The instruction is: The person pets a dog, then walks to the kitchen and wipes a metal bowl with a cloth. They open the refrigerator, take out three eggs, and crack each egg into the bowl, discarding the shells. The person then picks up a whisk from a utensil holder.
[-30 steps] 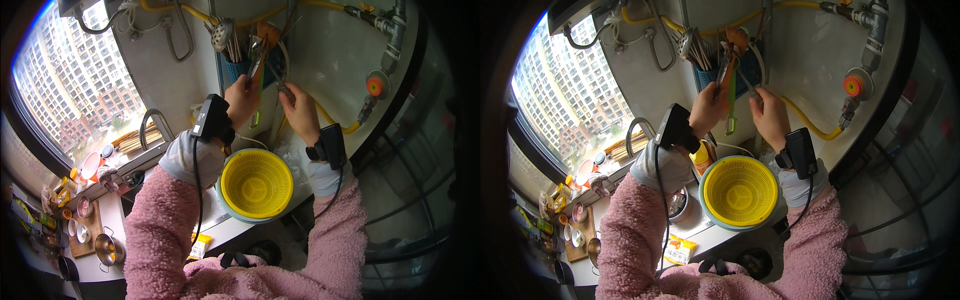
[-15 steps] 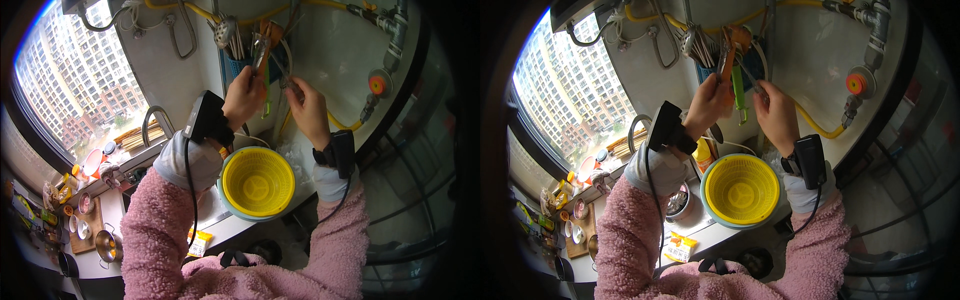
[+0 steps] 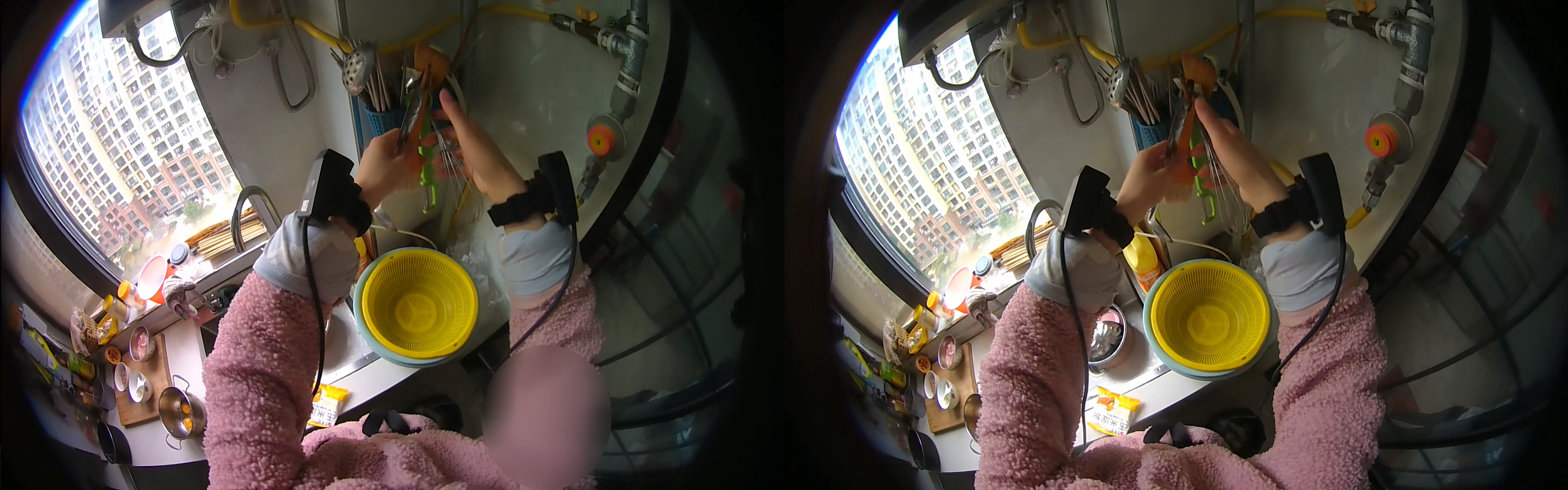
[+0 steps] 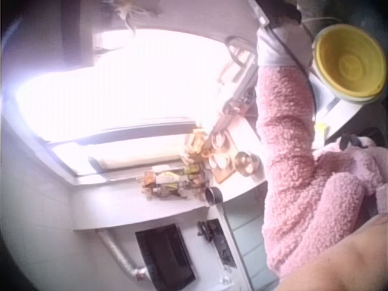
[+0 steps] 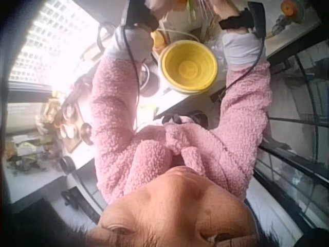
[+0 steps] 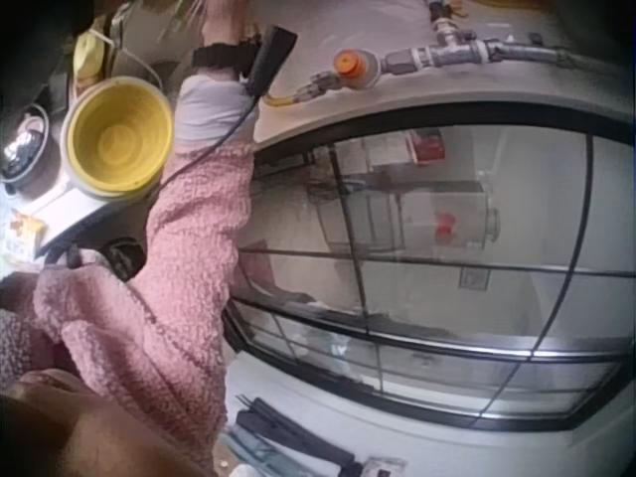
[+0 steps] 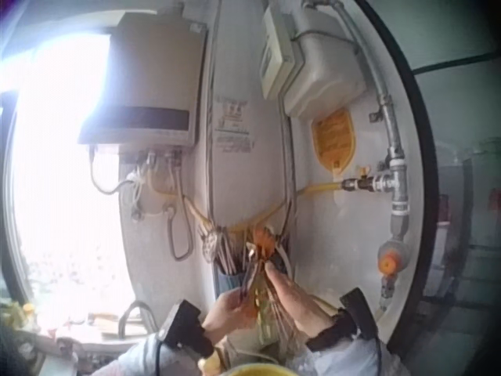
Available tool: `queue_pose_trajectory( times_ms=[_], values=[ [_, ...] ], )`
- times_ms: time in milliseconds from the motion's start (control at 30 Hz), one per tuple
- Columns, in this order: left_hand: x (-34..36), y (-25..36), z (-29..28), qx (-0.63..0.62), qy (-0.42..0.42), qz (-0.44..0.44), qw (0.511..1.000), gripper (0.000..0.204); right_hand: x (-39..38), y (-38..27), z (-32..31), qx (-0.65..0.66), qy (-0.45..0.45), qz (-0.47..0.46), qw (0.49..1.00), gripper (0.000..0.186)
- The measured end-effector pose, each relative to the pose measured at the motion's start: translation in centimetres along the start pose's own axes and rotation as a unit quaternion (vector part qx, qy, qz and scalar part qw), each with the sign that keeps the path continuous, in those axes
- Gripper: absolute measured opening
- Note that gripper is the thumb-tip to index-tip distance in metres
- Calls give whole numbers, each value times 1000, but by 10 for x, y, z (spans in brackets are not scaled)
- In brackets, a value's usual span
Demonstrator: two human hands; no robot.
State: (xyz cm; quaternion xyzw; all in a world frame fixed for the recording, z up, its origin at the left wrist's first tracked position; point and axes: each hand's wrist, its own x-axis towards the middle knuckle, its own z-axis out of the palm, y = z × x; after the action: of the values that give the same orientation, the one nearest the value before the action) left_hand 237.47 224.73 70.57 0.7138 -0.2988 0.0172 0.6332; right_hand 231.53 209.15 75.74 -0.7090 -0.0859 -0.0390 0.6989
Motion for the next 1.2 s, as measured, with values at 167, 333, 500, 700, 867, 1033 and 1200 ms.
queue_pose_trajectory(
  times_ms=[167, 333, 500, 700, 867, 1033, 1200],
  values=[
    [3, -7, -3, -39, -14, 35, 999, 24, 9, -25, 11, -30, 14, 41, 999, 95],
    [8, -10, -11, 55, -33, 20, 998, 24, 16, -27, 14, -39, 17, 8, 999, 82],
    [-1, 1, 3, -118, -5, 102, 988, 16, 20, -27, 14, -5, 38, -34, 999, 59],
    [-13, 23, 11, -112, 16, 75, 991, 20, 20, -32, 14, -35, 35, -42, 998, 57],
    [-17, 28, 9, -136, 30, 44, 989, 24, 19, -26, 13, -30, 30, -34, 999, 58],
    [-14, 26, 7, -50, 67, 74, 994, 25, 25, -12, 6, 18, 18, -64, 998, 45],
    [-18, 35, 13, -174, 34, 63, 982, 24, 34, 3, 4, -78, 46, -151, 984, 23]
  ],
)
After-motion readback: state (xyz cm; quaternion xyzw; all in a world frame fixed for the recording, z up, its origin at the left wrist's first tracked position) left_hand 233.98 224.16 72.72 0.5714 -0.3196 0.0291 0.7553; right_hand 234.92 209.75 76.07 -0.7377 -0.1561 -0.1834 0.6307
